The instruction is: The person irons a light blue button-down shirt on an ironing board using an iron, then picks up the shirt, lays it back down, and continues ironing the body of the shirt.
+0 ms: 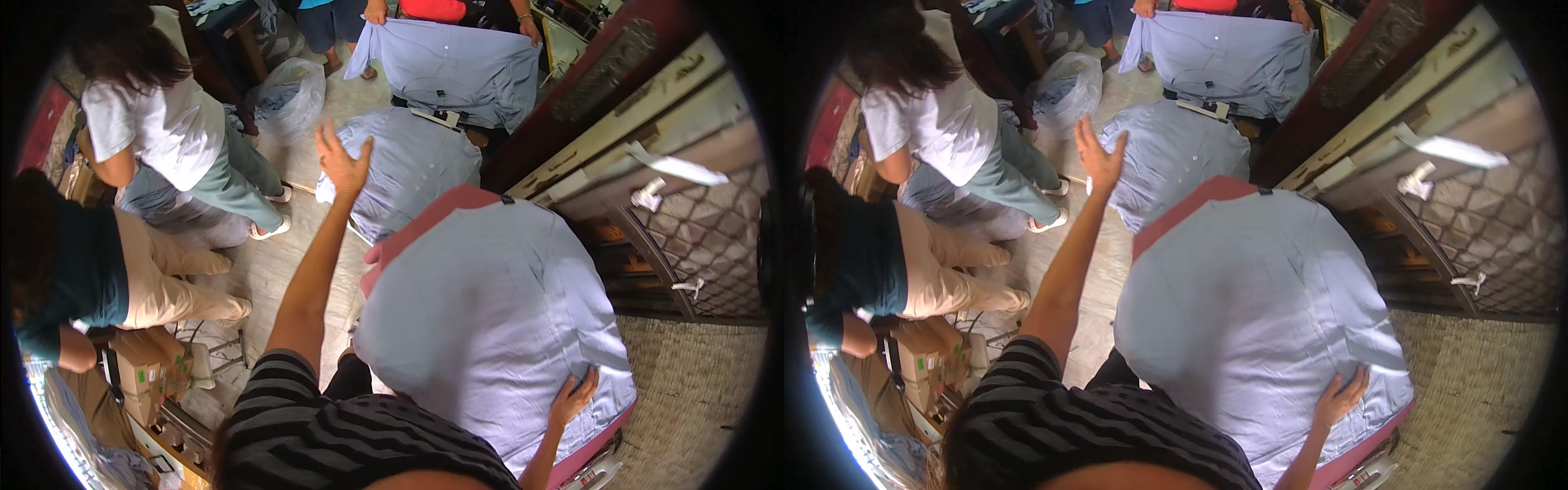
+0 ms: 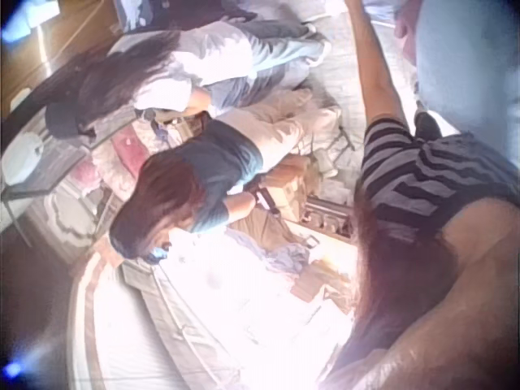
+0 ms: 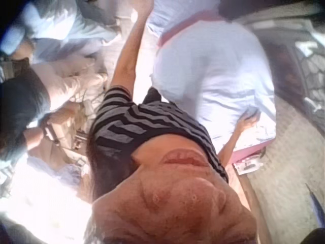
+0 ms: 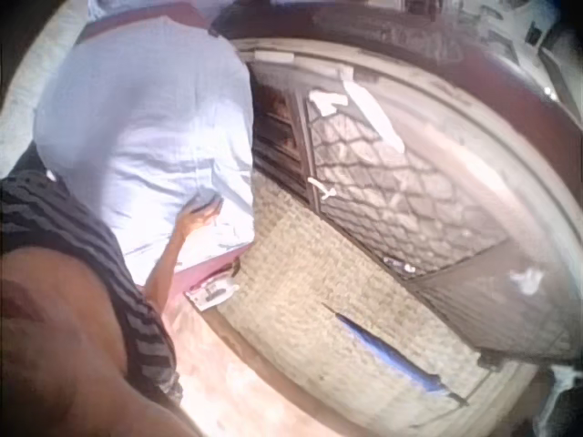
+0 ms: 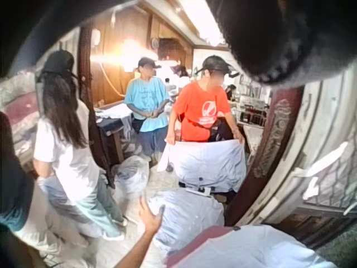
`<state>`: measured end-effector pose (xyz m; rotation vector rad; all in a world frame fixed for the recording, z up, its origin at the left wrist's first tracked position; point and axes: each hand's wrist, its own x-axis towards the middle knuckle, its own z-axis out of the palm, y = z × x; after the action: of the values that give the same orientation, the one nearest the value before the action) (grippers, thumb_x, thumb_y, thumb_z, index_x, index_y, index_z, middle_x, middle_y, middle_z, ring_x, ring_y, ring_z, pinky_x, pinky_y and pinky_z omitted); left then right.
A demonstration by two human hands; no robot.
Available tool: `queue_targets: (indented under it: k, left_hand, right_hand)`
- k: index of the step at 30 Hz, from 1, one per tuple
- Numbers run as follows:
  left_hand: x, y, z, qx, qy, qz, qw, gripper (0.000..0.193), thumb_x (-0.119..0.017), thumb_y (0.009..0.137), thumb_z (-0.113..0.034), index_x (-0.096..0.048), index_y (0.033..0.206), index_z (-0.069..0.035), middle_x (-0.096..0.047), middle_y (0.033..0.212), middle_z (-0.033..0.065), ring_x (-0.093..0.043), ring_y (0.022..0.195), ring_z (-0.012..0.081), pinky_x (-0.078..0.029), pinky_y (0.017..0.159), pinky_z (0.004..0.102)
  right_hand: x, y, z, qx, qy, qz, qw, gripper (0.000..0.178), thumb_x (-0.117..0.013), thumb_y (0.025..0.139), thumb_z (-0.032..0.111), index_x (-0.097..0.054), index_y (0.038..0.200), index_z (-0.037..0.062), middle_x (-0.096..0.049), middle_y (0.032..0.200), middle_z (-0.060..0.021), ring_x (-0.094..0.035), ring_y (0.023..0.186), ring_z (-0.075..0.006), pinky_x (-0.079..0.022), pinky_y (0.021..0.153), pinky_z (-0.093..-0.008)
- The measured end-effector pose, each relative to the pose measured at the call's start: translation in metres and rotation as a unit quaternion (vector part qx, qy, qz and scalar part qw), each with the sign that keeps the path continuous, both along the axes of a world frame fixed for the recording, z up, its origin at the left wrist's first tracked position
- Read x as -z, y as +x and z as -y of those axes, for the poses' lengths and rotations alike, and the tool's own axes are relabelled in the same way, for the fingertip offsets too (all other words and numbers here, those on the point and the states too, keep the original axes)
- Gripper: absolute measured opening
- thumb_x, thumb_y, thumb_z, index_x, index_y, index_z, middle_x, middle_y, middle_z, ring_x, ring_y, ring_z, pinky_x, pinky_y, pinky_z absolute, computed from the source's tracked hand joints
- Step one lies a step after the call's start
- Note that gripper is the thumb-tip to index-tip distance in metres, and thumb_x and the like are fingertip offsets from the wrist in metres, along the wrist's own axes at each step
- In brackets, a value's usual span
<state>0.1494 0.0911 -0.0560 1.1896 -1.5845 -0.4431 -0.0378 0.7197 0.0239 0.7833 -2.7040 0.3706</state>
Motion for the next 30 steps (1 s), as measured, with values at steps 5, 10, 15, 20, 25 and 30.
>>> queue_targets:
  k: [5, 10, 15, 20, 25, 30]
  left_hand:
    - [0.059, -0.044, -0.009, 0.062, -0.002, 0.189, 0.980, 0.084, -0.068, 0.081, -0.054, -0.038, 0.149, -0.015, -0.018, 0.159, 0.0229, -0.015, 0.146, 0.0434, -0.012, 0.111, 0.0672]
    - [0.095, -0.033, -0.025, 0.163, 0.078, 0.330, 0.926, 0.073, -0.057, 0.086, -0.060, -0.041, 0.149, -0.025, -0.020, 0.161, 0.0156, -0.014, 0.146, 0.0441, -0.012, 0.111, 0.0668]
    - [0.096, -0.025, -0.028, 0.189, 0.090, 0.342, 0.916, 0.071, -0.058, 0.087, -0.056, -0.043, 0.148, -0.024, -0.022, 0.160, 0.0162, -0.015, 0.146, 0.0443, -0.012, 0.112, 0.0660]
    - [0.102, -0.010, -0.038, 0.130, 0.099, 0.304, 0.938, 0.064, -0.058, 0.089, -0.048, -0.045, 0.146, -0.023, -0.025, 0.158, 0.0153, -0.016, 0.146, 0.0428, -0.013, 0.112, 0.0634]
    - [0.115, -0.007, -0.053, 0.090, 0.091, 0.293, 0.947, 0.060, -0.058, 0.090, -0.044, -0.046, 0.145, -0.023, -0.027, 0.158, 0.0127, -0.017, 0.146, 0.0399, -0.013, 0.112, 0.0606]
    - [0.112, -0.003, -0.048, 0.119, 0.139, 0.294, 0.938, 0.061, -0.059, 0.089, -0.045, -0.046, 0.145, -0.024, -0.029, 0.158, 0.0107, -0.019, 0.146, 0.0400, -0.015, 0.112, 0.0608]
  right_hand:
    - [0.003, -0.004, 0.002, 0.014, 0.000, 0.013, 1.000, 0.061, -0.049, 0.099, 0.043, -0.042, 0.142, -0.0004, -0.042, 0.144, -0.0226, -0.040, 0.133, -0.0405, -0.032, 0.110, -0.0508]
    - [0.003, -0.005, 0.003, 0.021, 0.014, 0.015, 1.000, 0.069, -0.043, 0.099, 0.052, -0.039, 0.143, -0.0009, -0.042, 0.143, -0.0229, -0.040, 0.133, -0.0410, -0.031, 0.109, -0.0522]
    - [0.001, -0.005, 0.003, 0.032, -0.003, 0.038, 0.999, 0.068, -0.048, 0.098, 0.049, -0.038, 0.143, -0.0011, -0.043, 0.142, -0.0227, -0.041, 0.131, -0.0402, -0.031, 0.109, -0.0498]
    - [0.002, -0.003, 0.002, 0.035, 0.002, 0.030, 0.999, 0.067, -0.051, 0.096, 0.045, -0.038, 0.143, -0.0011, -0.042, 0.142, -0.0228, -0.040, 0.132, -0.0403, -0.030, 0.110, -0.0498]
    - [-0.001, 0.000, 0.007, 0.045, -0.004, 0.047, 0.998, 0.063, -0.055, 0.094, 0.033, -0.037, 0.144, -0.0012, -0.040, 0.144, -0.0229, -0.037, 0.134, -0.0409, -0.029, 0.111, -0.0509]
    - [-0.003, 0.001, 0.010, 0.058, -0.011, 0.045, 0.997, 0.064, -0.056, 0.093, 0.037, -0.038, 0.144, 0.0017, -0.041, 0.143, -0.0217, -0.038, 0.133, -0.0412, -0.030, 0.109, -0.0510]
